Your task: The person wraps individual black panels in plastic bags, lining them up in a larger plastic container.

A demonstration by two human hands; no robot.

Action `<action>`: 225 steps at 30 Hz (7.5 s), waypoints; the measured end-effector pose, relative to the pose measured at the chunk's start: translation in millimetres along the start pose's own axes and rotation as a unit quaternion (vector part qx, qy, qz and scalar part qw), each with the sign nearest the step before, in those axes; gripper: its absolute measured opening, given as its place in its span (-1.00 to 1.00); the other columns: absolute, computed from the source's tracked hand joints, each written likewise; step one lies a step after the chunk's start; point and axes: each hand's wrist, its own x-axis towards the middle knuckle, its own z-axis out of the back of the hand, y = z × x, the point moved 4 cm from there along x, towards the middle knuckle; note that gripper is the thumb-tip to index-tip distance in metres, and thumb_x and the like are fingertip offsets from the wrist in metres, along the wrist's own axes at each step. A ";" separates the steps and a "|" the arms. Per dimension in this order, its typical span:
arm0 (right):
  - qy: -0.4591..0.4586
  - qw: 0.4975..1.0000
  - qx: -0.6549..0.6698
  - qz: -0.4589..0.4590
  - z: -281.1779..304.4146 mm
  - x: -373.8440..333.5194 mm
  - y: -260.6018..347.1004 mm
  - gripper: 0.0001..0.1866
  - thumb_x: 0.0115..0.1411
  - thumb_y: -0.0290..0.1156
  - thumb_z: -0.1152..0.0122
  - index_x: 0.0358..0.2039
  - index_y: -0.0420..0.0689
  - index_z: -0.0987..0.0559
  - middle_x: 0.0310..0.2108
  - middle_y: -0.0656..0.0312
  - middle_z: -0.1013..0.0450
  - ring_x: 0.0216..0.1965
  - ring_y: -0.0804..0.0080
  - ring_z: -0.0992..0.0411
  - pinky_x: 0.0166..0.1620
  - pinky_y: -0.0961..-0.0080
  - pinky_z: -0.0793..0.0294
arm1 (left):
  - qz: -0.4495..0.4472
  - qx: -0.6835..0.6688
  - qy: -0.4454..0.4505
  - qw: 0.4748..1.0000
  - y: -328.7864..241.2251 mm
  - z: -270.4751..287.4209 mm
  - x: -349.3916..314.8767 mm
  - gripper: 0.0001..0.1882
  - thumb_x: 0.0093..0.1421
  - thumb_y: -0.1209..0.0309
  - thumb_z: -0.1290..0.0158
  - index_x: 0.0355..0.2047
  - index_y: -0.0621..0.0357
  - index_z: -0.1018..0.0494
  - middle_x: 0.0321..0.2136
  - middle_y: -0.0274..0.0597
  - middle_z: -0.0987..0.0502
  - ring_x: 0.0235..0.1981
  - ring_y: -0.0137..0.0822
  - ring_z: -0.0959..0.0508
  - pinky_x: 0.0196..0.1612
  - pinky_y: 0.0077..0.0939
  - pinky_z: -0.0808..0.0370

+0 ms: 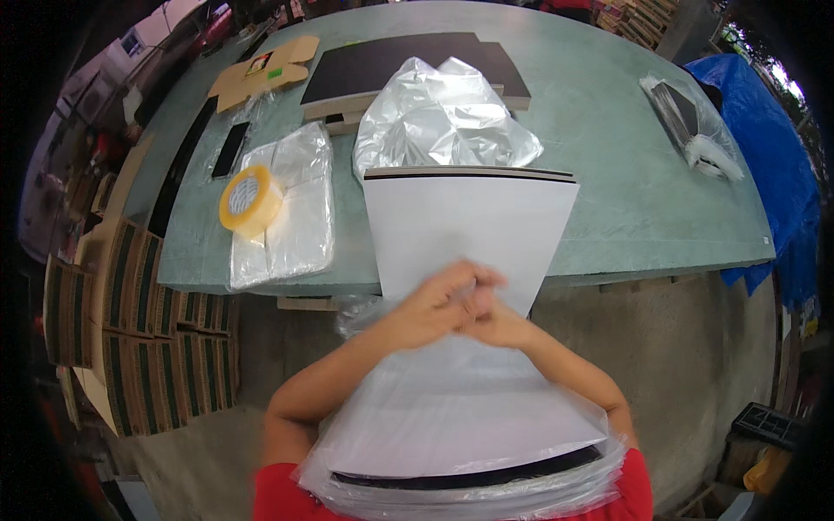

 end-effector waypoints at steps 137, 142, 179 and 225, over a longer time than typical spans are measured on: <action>-0.392 0.826 -0.349 0.206 82.5 -40.6 99.6 -0.53 -0.33 -0.80 0.06 -0.29 -0.19 -0.40 -0.39 0.22 -0.33 -0.45 0.47 -0.28 -0.39 0.69 -0.26 | 0.033 0.371 -0.509 0.776 -51.8 156.9 -57.9 -0.54 -0.21 0.70 0.07 -0.19 0.25 -0.32 -0.27 0.02 -0.40 -0.23 -0.19 -0.41 -0.17 -0.47 -0.35; -0.474 0.699 -0.510 0.163 115.1 -31.3 74.9 -0.32 -0.40 -0.86 0.19 -0.13 -0.19 -0.39 -0.17 0.14 -0.22 -0.22 0.36 -0.23 -0.25 0.65 -0.25 | -0.135 0.600 -0.319 0.721 -48.4 115.2 -25.7 -0.38 -0.14 0.73 0.12 0.00 0.05 -0.24 -0.24 -0.09 -0.27 -0.25 -0.25 -0.33 -0.24 -0.48 -0.31; -0.120 0.940 -0.114 -0.300 22.6 -105.6 -158.4 -0.77 0.02 -0.31 -0.09 -0.38 -0.21 -0.51 -0.39 0.08 -0.42 -0.35 0.25 -0.38 -0.22 0.37 -0.29 | 0.212 0.213 0.074 0.951 180.2 24.2 -126.9 -0.52 0.11 0.13 0.14 -0.06 0.21 -0.26 -0.14 -0.02 -0.37 -0.09 -0.14 -0.37 -0.02 -0.34 -0.25; -0.046 0.983 -0.172 0.046 14.3 -18.5 84.0 -0.14 -0.25 -0.27 -0.39 0.01 -0.26 -0.09 -0.15 0.00 -0.32 -0.09 0.23 -0.31 -0.05 0.43 -0.27 | -0.018 0.250 -0.116 0.961 -95.2 58.2 -86.3 -0.35 -0.30 0.38 -0.30 -0.17 0.23 -0.25 -0.44 -0.24 -0.32 -0.55 -0.49 -0.41 -0.56 -0.67 -0.39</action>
